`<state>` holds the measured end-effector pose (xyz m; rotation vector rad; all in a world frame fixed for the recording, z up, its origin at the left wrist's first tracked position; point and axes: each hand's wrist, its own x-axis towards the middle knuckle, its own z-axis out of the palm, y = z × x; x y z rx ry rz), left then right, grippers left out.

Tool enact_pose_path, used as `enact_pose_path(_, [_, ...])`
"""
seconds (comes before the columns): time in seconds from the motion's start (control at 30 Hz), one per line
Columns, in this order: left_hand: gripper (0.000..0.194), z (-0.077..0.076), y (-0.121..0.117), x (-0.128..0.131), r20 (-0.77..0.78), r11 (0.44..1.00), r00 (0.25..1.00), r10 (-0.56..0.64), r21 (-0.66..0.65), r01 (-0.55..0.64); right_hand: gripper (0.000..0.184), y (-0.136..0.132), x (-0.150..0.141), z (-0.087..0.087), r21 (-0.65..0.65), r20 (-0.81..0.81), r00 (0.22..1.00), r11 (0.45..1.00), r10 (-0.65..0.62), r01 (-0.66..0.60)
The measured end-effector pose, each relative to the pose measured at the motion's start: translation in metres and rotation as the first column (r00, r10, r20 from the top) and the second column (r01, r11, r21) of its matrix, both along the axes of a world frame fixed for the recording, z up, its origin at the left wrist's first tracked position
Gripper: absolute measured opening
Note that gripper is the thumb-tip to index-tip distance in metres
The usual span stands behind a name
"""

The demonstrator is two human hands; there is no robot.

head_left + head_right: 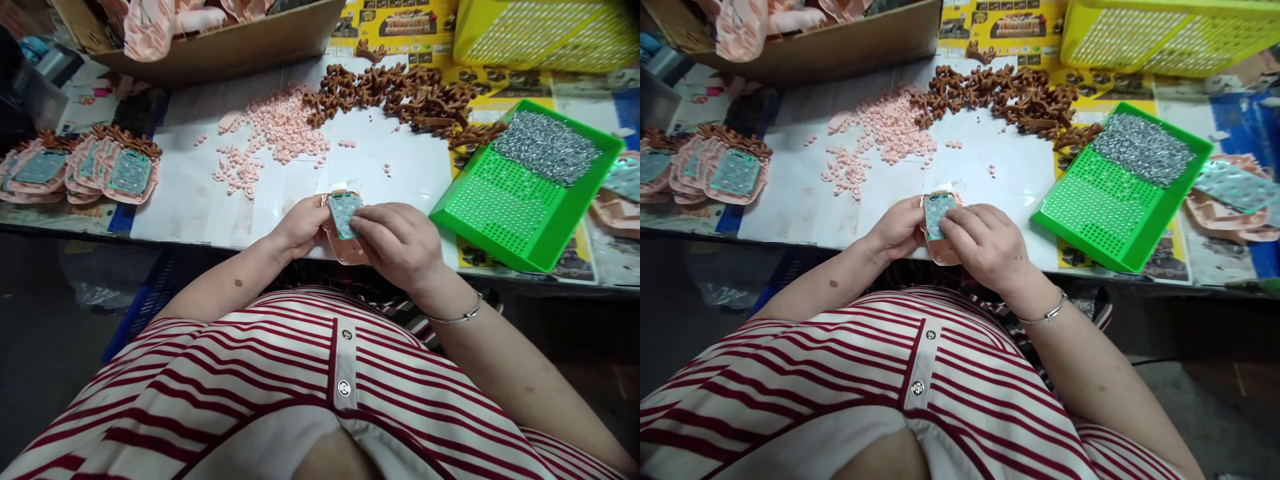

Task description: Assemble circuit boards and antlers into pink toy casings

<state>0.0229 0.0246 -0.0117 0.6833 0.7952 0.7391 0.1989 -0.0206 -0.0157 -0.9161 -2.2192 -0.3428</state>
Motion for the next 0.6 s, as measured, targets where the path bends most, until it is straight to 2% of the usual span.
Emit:
enact_pose_path(0.13, [0.013, -0.002, 0.0, 0.0, -0.005, 0.999, 1.0, 0.026, 0.026, -0.026, 0.023, -0.007, -0.006, -0.012, 0.029, -0.041, 0.999, 1.0, 0.0, 0.001])
enact_pose_path(0.3, [0.016, -0.004, -0.001, 0.0, 0.002, 0.997, 1.0, 0.031, 0.071, -0.031, 0.021, -0.009, -0.008, -0.013, 0.07, -0.027, 1.0, 0.998, -0.005, 0.007])
enact_pose_path(0.47, [0.016, -0.008, -0.001, -0.001, -0.011, 0.991, 1.0, 0.014, 0.131, -0.013, 0.025, -0.01, -0.008, -0.016, 0.014, -0.084, 0.996, 1.0, -0.008, 0.009])
enact_pose_path(0.6, [0.015, -0.01, -0.001, -0.001, -0.007, 0.986, 1.0, 0.027, 0.163, -0.026, 0.015, -0.011, -0.009, -0.016, 0.035, -0.089, 0.996, 0.999, -0.028, 0.031])
